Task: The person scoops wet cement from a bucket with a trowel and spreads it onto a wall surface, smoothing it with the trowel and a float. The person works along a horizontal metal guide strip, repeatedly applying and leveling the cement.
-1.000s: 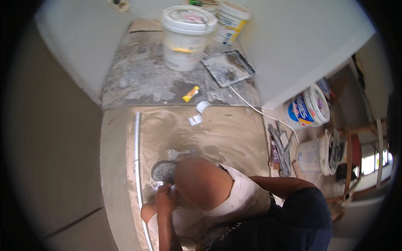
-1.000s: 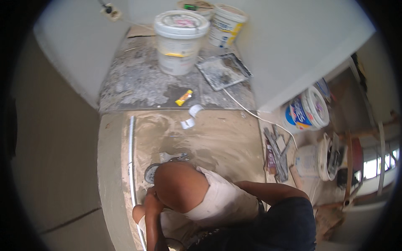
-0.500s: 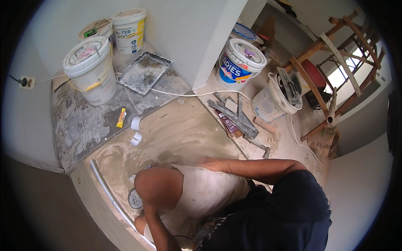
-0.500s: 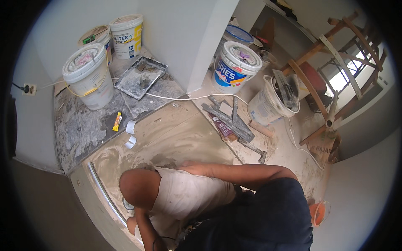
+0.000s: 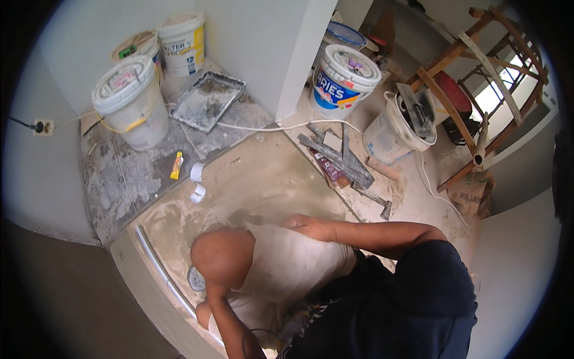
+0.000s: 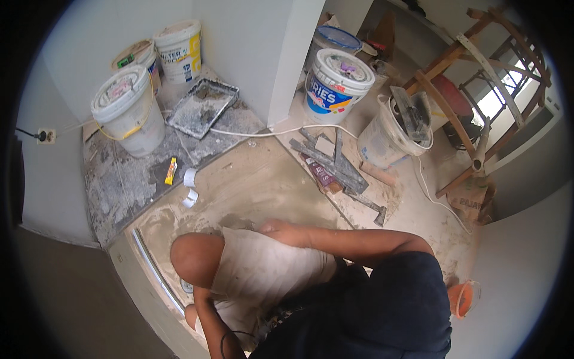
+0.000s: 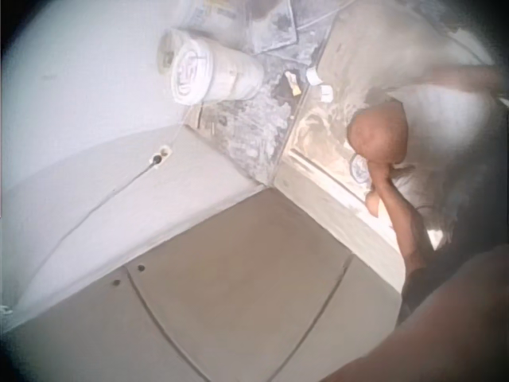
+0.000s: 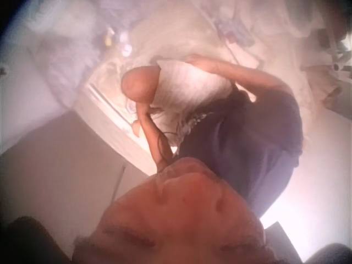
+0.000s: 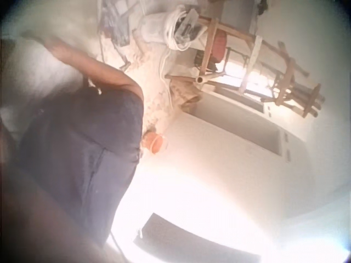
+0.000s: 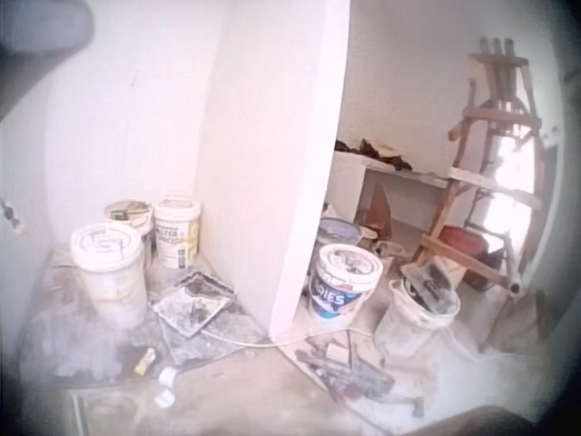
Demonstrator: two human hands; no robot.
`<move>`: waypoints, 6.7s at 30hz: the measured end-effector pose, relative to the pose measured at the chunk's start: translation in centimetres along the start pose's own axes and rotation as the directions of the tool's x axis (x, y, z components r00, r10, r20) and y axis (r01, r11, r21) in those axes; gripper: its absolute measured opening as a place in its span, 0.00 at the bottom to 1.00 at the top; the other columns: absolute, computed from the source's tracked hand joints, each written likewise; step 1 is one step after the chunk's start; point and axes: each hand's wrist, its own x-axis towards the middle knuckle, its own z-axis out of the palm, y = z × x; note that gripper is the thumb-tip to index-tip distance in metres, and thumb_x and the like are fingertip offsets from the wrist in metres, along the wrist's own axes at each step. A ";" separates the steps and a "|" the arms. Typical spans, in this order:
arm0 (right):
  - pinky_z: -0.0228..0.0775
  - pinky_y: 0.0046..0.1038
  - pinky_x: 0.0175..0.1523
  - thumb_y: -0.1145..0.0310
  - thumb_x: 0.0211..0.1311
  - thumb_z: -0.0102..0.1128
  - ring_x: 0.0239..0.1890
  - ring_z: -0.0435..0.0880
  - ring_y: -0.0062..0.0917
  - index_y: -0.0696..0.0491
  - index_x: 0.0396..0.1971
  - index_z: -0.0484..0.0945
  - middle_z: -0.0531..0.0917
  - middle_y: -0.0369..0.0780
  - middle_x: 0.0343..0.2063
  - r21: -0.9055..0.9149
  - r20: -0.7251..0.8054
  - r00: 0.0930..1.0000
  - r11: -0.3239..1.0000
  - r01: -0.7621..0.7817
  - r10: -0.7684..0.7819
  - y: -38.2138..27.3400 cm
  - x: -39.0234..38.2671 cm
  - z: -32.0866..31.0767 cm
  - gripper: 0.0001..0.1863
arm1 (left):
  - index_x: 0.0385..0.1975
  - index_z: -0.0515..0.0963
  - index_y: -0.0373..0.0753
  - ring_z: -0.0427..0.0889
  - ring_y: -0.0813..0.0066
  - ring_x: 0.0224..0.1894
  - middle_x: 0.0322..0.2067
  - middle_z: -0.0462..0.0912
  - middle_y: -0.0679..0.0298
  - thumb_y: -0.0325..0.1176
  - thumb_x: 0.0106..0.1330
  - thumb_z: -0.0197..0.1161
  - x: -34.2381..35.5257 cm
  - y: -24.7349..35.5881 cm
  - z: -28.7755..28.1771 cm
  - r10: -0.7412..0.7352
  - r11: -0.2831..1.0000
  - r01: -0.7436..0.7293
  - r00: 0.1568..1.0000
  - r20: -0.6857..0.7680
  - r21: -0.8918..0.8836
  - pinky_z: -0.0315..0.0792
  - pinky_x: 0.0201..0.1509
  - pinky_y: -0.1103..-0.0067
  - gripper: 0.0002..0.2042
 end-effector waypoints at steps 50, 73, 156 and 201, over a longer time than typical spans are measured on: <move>0.62 0.49 0.64 0.53 0.55 0.68 0.62 0.65 0.55 0.54 0.69 0.56 0.65 0.56 0.61 -0.739 -0.034 0.737 0.479 -0.473 0.675 -23.1 -7.1 -0.6 0.45 | 0.40 0.80 0.39 0.80 0.52 0.45 0.42 0.78 0.50 0.48 0.64 0.60 -15.7 40.0 4.5 -0.440 0.889 0.324 0.799 0.411 0.323 0.73 0.50 0.58 0.17; 0.59 0.71 0.55 0.56 0.59 0.55 0.55 0.71 0.68 0.63 0.57 0.71 0.71 0.66 0.56 -0.536 -0.625 0.526 0.174 -0.826 0.576 -13.1 -43.3 5.6 0.31 | 0.73 0.50 0.45 0.68 0.34 0.64 0.65 0.60 0.32 0.56 0.64 0.56 -24.3 49.2 4.8 -0.827 0.560 0.207 0.089 0.555 0.802 0.65 0.67 0.56 0.41; 0.76 0.35 0.57 0.66 0.73 0.41 0.54 0.81 0.34 0.57 0.65 0.65 0.77 0.45 0.58 0.012 -0.539 0.374 -0.437 0.899 0.755 17.0 -97.3 7.6 0.24 | 0.55 0.74 0.34 0.82 0.58 0.50 0.48 0.81 0.50 0.40 0.72 0.55 -56.6 63.6 46.5 -0.580 0.734 -0.454 -0.029 0.814 0.506 0.74 0.57 0.68 0.18; 0.77 0.28 0.55 0.63 0.75 0.49 0.51 0.80 0.25 0.54 0.64 0.64 0.77 0.42 0.53 0.958 -0.088 0.886 0.283 -0.050 0.455 -7.9 -44.8 -17.2 0.22 | 0.37 0.79 0.34 0.76 0.82 0.31 0.29 0.80 0.69 0.40 0.73 0.59 -14.6 65.0 25.8 -0.642 0.565 0.721 0.690 0.335 -0.402 0.70 0.37 0.82 0.13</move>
